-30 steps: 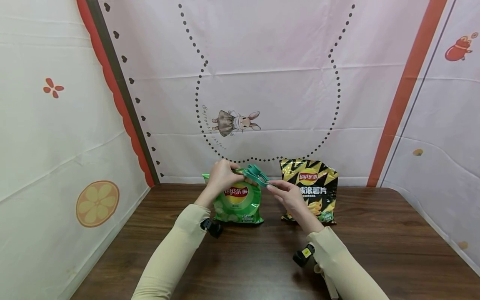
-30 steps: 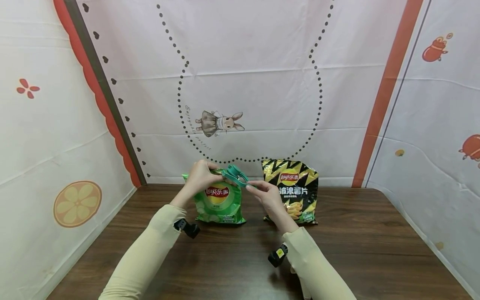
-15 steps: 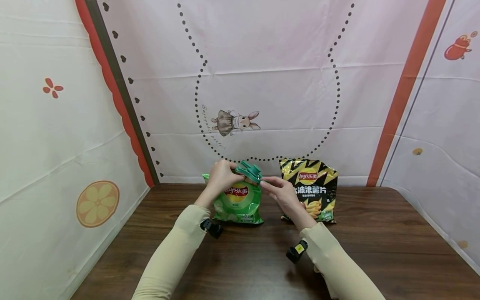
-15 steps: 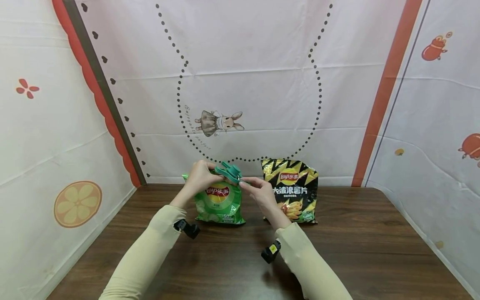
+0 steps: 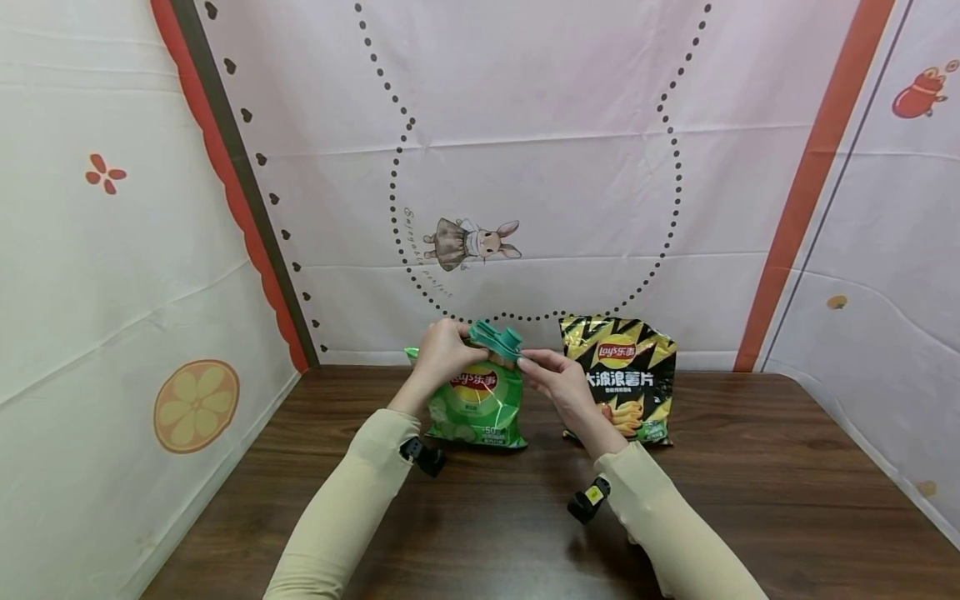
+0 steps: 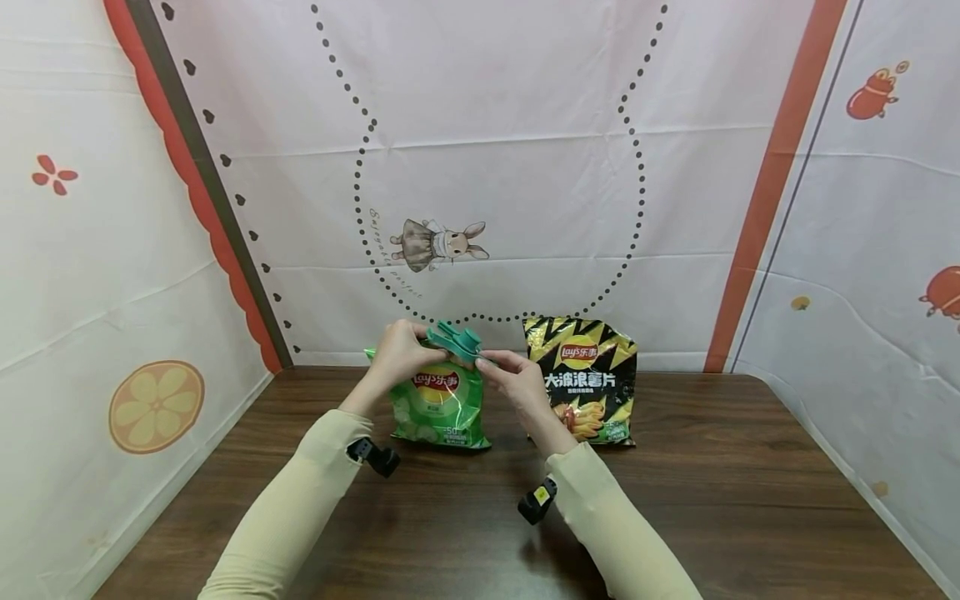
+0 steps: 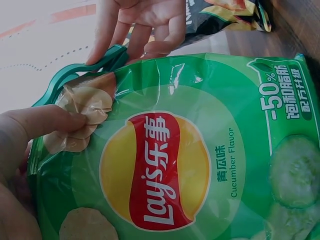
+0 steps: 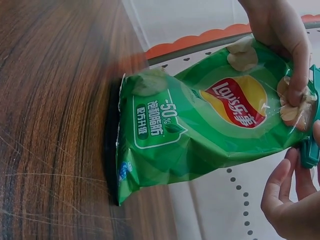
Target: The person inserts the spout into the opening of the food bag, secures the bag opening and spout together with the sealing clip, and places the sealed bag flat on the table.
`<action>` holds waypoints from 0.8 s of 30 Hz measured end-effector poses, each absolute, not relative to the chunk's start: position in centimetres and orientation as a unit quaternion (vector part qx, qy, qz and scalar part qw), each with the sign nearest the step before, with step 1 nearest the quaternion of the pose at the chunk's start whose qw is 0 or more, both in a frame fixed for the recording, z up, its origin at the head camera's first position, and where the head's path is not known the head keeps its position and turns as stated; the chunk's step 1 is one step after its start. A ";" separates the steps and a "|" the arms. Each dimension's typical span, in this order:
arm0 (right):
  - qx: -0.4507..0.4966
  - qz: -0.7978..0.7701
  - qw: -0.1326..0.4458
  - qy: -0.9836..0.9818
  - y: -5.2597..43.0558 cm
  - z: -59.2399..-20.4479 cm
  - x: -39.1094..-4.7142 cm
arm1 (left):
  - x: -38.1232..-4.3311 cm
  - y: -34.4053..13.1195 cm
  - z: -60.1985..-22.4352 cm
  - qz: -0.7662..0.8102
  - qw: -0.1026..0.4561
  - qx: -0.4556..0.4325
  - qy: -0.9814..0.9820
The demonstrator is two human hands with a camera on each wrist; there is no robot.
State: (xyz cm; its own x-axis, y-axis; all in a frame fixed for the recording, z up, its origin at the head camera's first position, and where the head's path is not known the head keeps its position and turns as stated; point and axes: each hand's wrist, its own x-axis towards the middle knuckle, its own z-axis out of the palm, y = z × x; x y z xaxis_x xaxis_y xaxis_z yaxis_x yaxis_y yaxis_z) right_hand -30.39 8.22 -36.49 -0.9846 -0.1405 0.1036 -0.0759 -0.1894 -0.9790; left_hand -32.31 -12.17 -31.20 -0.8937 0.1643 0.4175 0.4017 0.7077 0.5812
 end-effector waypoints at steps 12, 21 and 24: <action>-0.058 -0.775 -0.009 0.629 7.2 -36.6 -30.5 | -32.2 -12.2 -31.2 -0.354 0.176 -0.151 -0.906; -0.051 -0.769 -0.023 0.637 6.8 -36.9 -30.8 | -32.4 -12.2 -31.3 -0.349 0.188 -0.163 -0.904; -0.065 -0.760 -0.031 0.645 6.8 -36.9 -30.9 | -32.4 -12.2 -31.3 -0.348 0.189 -0.161 -0.904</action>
State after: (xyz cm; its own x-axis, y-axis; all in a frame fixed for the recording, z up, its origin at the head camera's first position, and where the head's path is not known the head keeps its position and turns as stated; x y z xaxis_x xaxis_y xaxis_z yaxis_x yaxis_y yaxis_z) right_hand -30.89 6.79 -36.90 -0.9898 -0.0370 0.1376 -0.1298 -0.1649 -0.9777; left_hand -32.44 -12.19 -31.33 -0.8764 0.1596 0.4544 0.4229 0.7063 0.5677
